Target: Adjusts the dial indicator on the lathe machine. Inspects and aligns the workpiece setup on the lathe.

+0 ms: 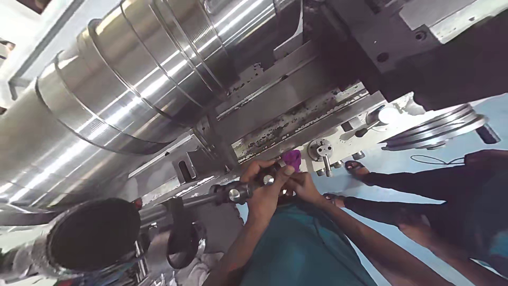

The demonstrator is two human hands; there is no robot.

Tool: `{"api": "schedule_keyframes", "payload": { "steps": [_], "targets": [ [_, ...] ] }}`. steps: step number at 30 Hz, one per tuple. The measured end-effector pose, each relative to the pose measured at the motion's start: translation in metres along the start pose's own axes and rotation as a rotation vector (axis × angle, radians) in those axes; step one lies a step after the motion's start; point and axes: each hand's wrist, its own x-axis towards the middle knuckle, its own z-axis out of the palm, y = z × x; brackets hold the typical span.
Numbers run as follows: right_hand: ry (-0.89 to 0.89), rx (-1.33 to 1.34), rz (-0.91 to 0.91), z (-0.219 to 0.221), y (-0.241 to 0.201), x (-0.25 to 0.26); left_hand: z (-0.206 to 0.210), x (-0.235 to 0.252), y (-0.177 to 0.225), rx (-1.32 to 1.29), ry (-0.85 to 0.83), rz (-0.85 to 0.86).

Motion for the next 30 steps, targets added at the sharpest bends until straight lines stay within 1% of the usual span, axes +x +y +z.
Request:
{"api": "schedule_keyframes", "payload": {
  "steps": [2,3,6,8,12,15,17,20,25,28,29,30],
  "targets": [
    [-0.026,0.175,0.054,-0.004,0.0,0.004,0.002,0.003,0.0,0.0,-0.009,0.012],
    [-0.032,0.21,0.075,-0.005,-0.001,0.004,0.002,0.002,0.0,-0.004,-0.011,0.008],
    [-0.001,0.089,0.075,0.0,-0.004,-0.003,0.001,-0.002,0.002,-0.011,-0.006,-0.006],
    [0.009,0.033,0.042,-0.001,-0.011,-0.003,0.002,-0.001,0.007,-0.03,0.005,0.039],
    [-0.001,0.009,0.001,0.002,-0.019,-0.006,0.0,-0.002,0.016,-0.025,-0.047,0.077],
    [-0.026,-0.028,0.051,0.001,-0.022,-0.004,0.0,0.0,0.013,-0.021,-0.073,0.04],
    [-0.014,-0.062,0.096,0.003,-0.024,-0.003,0.002,0.002,0.01,-0.01,-0.055,0.022],
    [0.039,-0.198,0.084,0.009,-0.024,-0.004,0.003,0.001,0.011,-0.015,-0.026,0.003],
    [0.111,-0.512,-0.033,0.019,-0.024,-0.007,0.002,0.0,0.015,-0.031,-0.028,0.015],
    [0.099,-0.719,-0.007,0.024,-0.033,-0.007,0.001,0.002,0.015,-0.03,-0.048,0.023],
    [0.078,-0.806,-0.002,0.028,-0.037,-0.01,-0.001,0.0,0.015,-0.027,-0.061,0.019],
    [0.02,-0.902,0.027,0.029,-0.045,-0.01,-0.002,0.0,0.015,-0.028,-0.069,0.02]
  ]
}}
